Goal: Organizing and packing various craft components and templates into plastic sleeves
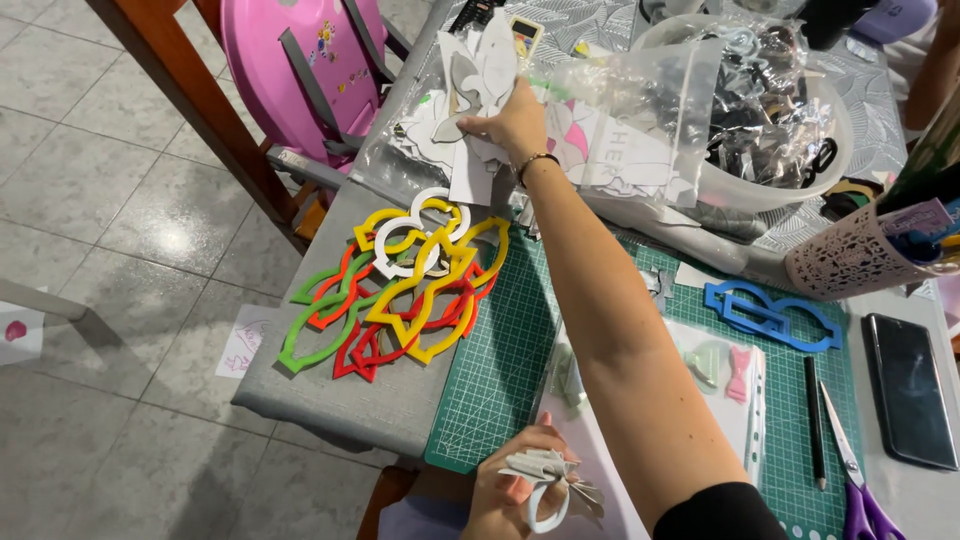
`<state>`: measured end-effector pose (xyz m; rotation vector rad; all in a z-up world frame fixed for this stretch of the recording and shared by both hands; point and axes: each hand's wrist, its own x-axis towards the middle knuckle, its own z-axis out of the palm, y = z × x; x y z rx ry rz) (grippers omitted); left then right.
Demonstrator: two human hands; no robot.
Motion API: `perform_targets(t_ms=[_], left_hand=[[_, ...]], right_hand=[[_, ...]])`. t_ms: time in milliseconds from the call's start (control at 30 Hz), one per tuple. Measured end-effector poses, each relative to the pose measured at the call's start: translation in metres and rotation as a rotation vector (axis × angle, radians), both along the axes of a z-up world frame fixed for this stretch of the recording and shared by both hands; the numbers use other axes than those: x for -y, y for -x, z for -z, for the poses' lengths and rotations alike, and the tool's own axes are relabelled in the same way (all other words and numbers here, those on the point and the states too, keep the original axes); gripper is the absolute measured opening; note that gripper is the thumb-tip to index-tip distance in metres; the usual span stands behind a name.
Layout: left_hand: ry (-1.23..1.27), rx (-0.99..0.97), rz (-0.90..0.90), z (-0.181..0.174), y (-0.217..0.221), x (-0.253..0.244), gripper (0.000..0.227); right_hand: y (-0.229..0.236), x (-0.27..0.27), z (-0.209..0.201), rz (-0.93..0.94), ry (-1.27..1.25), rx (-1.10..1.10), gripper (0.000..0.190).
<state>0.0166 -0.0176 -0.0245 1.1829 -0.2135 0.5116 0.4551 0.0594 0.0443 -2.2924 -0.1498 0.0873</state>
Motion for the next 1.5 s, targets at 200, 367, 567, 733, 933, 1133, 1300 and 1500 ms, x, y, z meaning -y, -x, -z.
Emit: perform_targets(t_ms=[200,367,567,733,933,1133,1300,1500], left_hand=[[-0.059,0.046,-0.040,-0.016,0.000,-0.004,0.023],[0.079,-0.002,0.062,-0.026,0.005,-0.007,0.017],[0.074,-0.046,0.183,-0.037,0.008,-0.016,0.012],[-0.031,-0.030,0.303,-0.040,0.010,-0.023,0.039],[-0.095,0.045,0.412,-0.049,0.024,-0.037,0.028],[-0.150,0.042,0.411,-0.049,0.041,-0.044,0.023],[-0.140,0.035,0.380,-0.049,0.048,-0.046,0.024],[-0.126,0.024,0.384,-0.052,0.048,-0.045,0.028]], right_hand=[[-0.007,0.012,0.008,-0.088,-0.215,0.055,0.070],[0.010,0.031,-0.022,-0.117,-0.305,-0.011,0.068],[0.075,0.080,-0.098,-0.505,-0.369,-0.316,0.058],[0.148,0.123,-0.122,-0.823,-0.296,-0.517,0.067],[0.199,0.145,-0.095,-1.055,0.232,-0.456,0.084],[0.220,0.122,-0.051,-1.334,0.309,-0.330,0.067],[0.226,0.116,-0.047,-1.233,0.422,-0.158,0.071],[0.228,0.126,-0.053,-1.109,0.405,-0.042,0.044]])
